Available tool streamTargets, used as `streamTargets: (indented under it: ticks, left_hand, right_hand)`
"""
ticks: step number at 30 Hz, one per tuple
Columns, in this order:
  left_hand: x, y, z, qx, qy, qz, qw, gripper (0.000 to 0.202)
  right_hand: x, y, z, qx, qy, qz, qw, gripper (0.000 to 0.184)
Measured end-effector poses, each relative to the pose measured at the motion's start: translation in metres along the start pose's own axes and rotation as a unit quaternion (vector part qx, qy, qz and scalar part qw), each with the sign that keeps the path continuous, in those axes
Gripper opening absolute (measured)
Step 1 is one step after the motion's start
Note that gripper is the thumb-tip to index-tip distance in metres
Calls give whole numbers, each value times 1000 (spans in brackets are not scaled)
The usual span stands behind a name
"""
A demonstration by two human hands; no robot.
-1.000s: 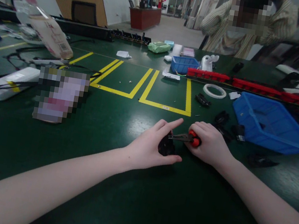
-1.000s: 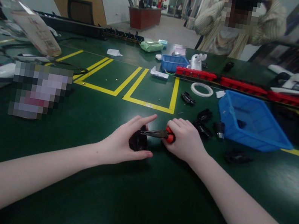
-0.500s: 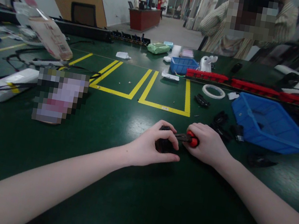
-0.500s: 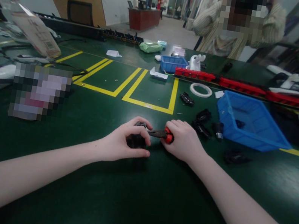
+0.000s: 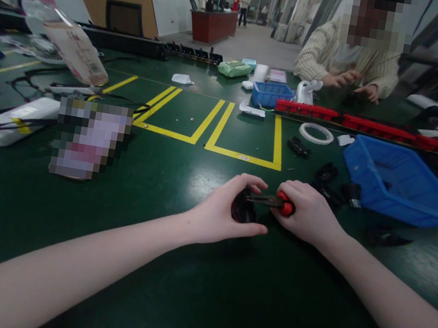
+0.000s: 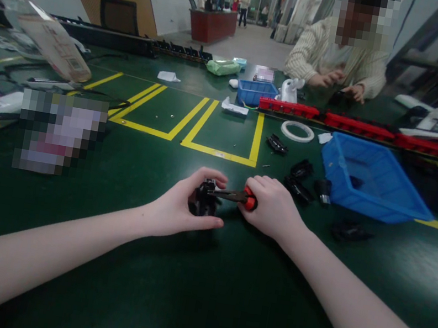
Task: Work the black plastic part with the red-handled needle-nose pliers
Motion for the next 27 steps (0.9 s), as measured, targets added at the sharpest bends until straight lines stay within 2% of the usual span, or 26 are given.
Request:
streamTargets:
  ticks: [2,4,10,17,27]
  left_hand:
    - [-1,1,4,-33,-27,-5,999,70]
    - [-2,0,7,-42,-58,-9,997,76]
    - [-3,-3,9,2,-91,-2,996,66]
    - [-2,0,5,28,-38,5,999,69]
    - [-1,2,5,21,-5,29,999,77]
  right_hand:
    - [0,-2,0,-13,-3,-13,1000,11]
    - [0,-4,-1,-29,-4,-28,999,8]
    - [-1,-8,-1,-48,-6,-50,998,4]
    - [-2,-2,-1,-17,-8,-30,999,12]
    - [-2,-3,0,-12,-11,-34,999,11]
Point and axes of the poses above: each hand's wrist, its own x-axis towards the middle knuckle, its own y-axis out of the palm, z = x × y, the point moved 7 cm from there along x, towards the middle knuckle, and after that the axes turned 14 degrees about y, right-handed, at the moved point
